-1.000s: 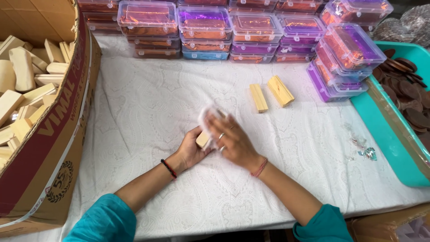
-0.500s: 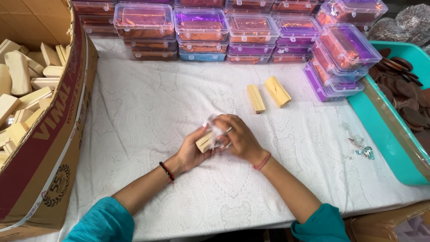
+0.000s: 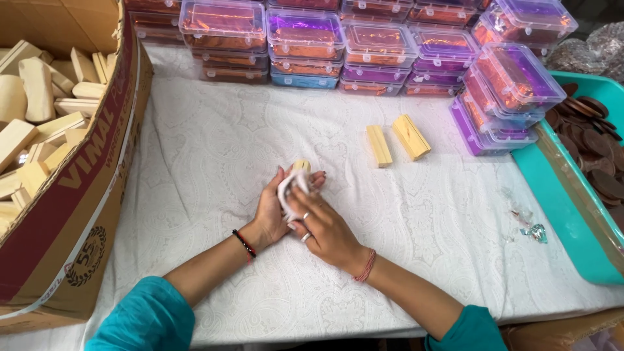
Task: Wrapping wooden blocks in foil and placing them into a plastic container.
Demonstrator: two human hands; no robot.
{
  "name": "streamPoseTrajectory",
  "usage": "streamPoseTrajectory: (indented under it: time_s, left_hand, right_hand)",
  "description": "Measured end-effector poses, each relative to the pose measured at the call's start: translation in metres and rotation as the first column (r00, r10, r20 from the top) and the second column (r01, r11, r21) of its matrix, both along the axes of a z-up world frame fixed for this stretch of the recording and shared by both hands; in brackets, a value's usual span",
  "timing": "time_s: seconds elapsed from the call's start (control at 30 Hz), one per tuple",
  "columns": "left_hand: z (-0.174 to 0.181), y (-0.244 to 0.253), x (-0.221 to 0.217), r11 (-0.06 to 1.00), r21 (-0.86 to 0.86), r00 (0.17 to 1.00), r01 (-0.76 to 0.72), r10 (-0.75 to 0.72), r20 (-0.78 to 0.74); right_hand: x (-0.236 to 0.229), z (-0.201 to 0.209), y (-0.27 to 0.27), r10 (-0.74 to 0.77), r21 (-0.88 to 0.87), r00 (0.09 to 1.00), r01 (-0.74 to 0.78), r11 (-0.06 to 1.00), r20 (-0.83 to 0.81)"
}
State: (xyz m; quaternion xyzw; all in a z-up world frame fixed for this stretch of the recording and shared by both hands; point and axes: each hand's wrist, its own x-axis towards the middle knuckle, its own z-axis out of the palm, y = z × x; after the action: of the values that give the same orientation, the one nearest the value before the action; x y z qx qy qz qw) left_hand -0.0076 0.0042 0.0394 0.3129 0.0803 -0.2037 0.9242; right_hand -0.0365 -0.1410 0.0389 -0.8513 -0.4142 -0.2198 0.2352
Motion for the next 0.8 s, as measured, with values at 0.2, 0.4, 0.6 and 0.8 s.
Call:
streamPoseTrajectory:
  time_s: [0.2, 0.4, 0.6, 0.8]
  left_hand:
    - [-0.045, 0.003, 0.013, 0.992, -0.063, 0.992, 0.110, -0.106, 0.066]
    - [-0.024, 0.003, 0.009, 1.000, -0.008, 0.999, -0.019, 0.020, 0.051]
    - [-0.034, -0.004, 0.005, 0.971, 0.234, 0.978, 0.054, -0.099, 0.185]
    - [-0.059, -0.008, 0.001, 0.957, 0.244, 0.863, 0.157, -0.253, 0.437]
  right_hand:
    - [0.025, -0.008, -0.031, 0.289, -0.189, 0.941, -0.256, 0.948, 0.177]
    - [0.044, -0.020, -0.056, 0.298, -0.146, 0.898, -0.264, 0.953, 0.324]
    - [0.022, 0.003, -0.025, -0.349, -0.203, 0.574, 0.305, 0.931, -0.741]
    - [0.043, -0.025, -0.040, 0.074, 0.342, 0.667, 0.281, 0.897, -0.742]
